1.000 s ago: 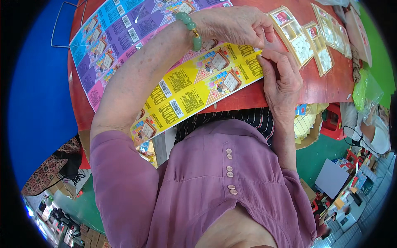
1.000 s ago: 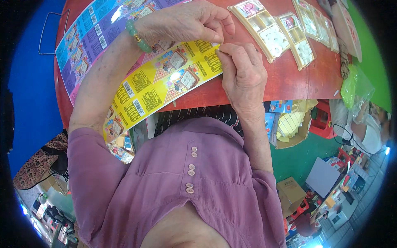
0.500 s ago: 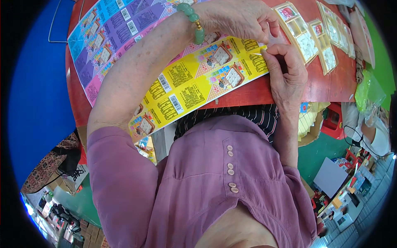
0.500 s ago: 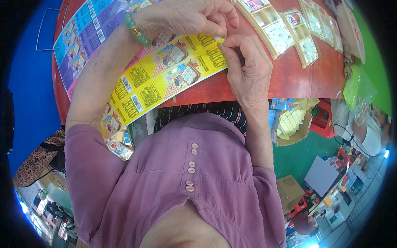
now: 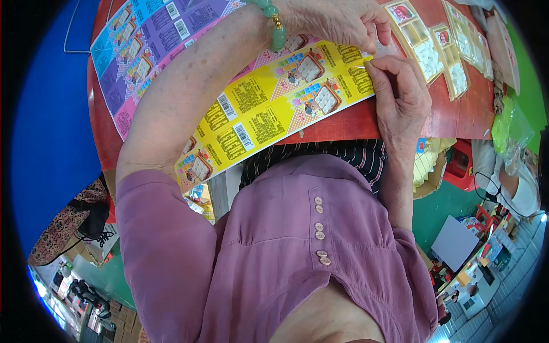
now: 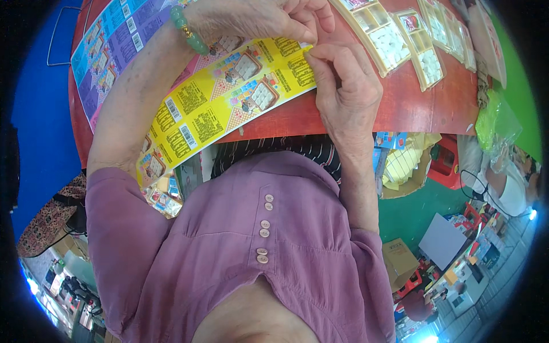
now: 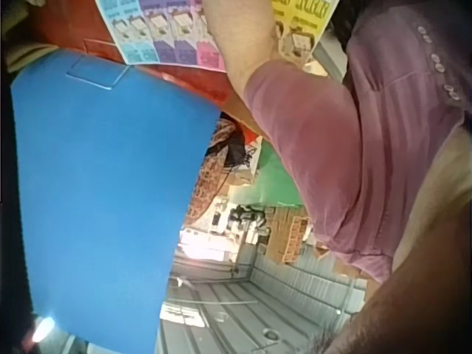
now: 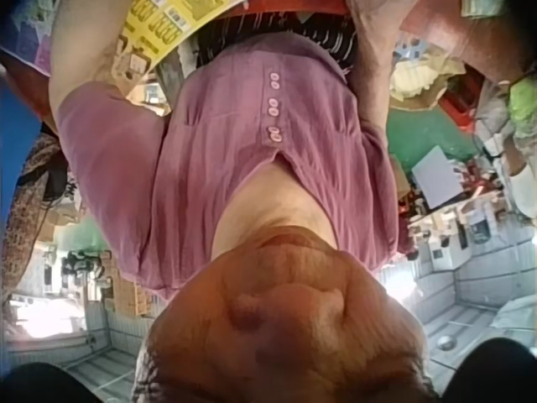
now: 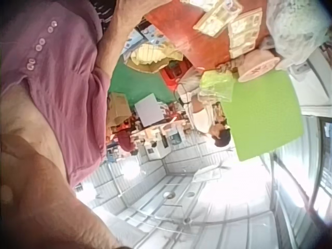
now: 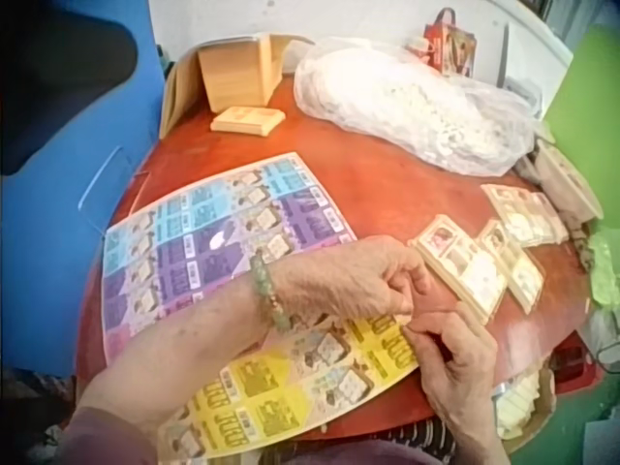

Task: Applying paper labels or sleeves to small plastic trays filled with white objects.

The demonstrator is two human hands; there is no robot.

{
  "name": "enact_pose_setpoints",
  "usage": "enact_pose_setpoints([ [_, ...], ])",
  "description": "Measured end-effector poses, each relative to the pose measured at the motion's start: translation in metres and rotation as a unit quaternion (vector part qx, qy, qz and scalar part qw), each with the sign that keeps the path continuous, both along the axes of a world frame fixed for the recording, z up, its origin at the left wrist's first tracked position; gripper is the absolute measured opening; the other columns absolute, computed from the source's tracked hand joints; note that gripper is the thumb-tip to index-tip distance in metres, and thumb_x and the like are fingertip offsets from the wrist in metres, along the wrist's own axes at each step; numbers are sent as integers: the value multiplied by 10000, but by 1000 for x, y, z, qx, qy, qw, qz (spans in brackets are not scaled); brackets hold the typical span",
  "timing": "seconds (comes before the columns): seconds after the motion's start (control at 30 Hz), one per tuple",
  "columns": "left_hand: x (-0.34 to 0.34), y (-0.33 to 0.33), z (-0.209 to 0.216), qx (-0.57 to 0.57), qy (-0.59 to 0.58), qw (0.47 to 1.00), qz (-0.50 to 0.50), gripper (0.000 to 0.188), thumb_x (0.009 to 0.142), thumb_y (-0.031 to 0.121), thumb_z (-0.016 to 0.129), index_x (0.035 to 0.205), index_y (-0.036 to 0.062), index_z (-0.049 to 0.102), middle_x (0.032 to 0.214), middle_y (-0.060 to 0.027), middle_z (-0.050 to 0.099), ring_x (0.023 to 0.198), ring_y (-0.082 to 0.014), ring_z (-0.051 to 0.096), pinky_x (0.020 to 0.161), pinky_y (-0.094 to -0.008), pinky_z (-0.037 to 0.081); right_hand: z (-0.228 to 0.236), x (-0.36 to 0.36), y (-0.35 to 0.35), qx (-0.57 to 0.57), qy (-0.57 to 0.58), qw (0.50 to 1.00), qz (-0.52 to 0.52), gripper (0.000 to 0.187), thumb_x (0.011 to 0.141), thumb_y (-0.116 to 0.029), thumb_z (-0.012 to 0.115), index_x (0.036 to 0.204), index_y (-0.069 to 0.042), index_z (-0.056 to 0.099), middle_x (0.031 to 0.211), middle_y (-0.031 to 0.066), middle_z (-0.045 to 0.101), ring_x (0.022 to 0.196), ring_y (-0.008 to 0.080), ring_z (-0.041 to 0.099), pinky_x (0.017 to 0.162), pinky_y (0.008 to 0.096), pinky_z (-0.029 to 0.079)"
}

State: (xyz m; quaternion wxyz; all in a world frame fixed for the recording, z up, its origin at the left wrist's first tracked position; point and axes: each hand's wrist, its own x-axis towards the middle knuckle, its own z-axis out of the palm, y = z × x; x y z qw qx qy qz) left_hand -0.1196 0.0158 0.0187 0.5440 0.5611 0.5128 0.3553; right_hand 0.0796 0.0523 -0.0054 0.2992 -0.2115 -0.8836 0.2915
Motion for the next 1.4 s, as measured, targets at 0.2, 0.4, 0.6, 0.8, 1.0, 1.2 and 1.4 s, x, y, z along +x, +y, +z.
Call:
enact_pose_setpoints([
  [0.2, 1, 1, -3, 14, 5, 1000, -10, 257, 780, 78, 573, 994, -63, 595, 725, -28, 591, 670, -106, 525, 578, -245, 409, -3, -1, 5, 0, 10, 1000, 10, 74, 850, 0, 643, 911, 6, 603, 870, 60, 608, 786, 117, 573, 696, 236, 454],
  [0.4, 2, -1, -1, 41, 1, 999, -11, 233, 790, 103, 617, 969, -46, 620, 703, -8, 585, 651, -86, 513, 556, -233, 396, -3, -4, 2, 150, -20, 988, -1, 72, 868, -14, 609, 921, 2, 563, 920, 110, 603, 837, 245, 591, 746, 303, 472],
  [0.6, 3, 0, 0, -8, 0, 1000, 15, 259, 786, 100, 621, 999, -47, 605, 712, -23, 612, 651, -93, 543, 559, -234, 420, 8, -7, -15, 236, 0, 972, -13, 93, 842, 17, 609, 911, -5, 552, 944, 131, 594, 919, 286, 570, 813, 344, 442],
  [0.8, 4, 2, -11, 32, 9, 999, 16, 269, 759, 94, 624, 979, -56, 589, 711, -40, 616, 652, -112, 556, 562, -242, 431, 24, 13, -30, 224, -8, 972, 74, 296, 666, 75, 635, 921, -35, 530, 920, 94, 562, 825, 285, 537, 773, 387, 386],
  [1.0, 7, -3, -7, 42, 25, 998, 31, 260, 748, 103, 609, 959, -48, 594, 737, -53, 622, 667, -122, 562, 576, -261, 439, 53, 30, -56, 87, 51, 975, 196, 186, 720, 112, 586, 869, 22, 519, 777, 142, 558, 661, 282, 538, 614, 411, 447],
  [1.2, 5, 0, -8, 73, 42, 996, 11, 245, 754, 110, 603, 947, -41, 598, 747, -59, 627, 673, -123, 563, 585, -265, 443, 83, 51, -63, -54, 97, 952, 286, 155, 755, -27, 660, 853, 11, 546, 760, 137, 592, 621, 236, 538, 559, 374, 423],
  [1.4, 7, 1, -6, 54, 17, 998, 22, 242, 759, 112, 602, 948, -40, 603, 754, -58, 637, 677, -119, 568, 588, -259, 438, 101, 71, -45, -244, 225, 854, 402, 76, 766, -38, 622, 833, -4, 614, 820, 130, 626, 627, 231, 587, 561, 324, 482],
])
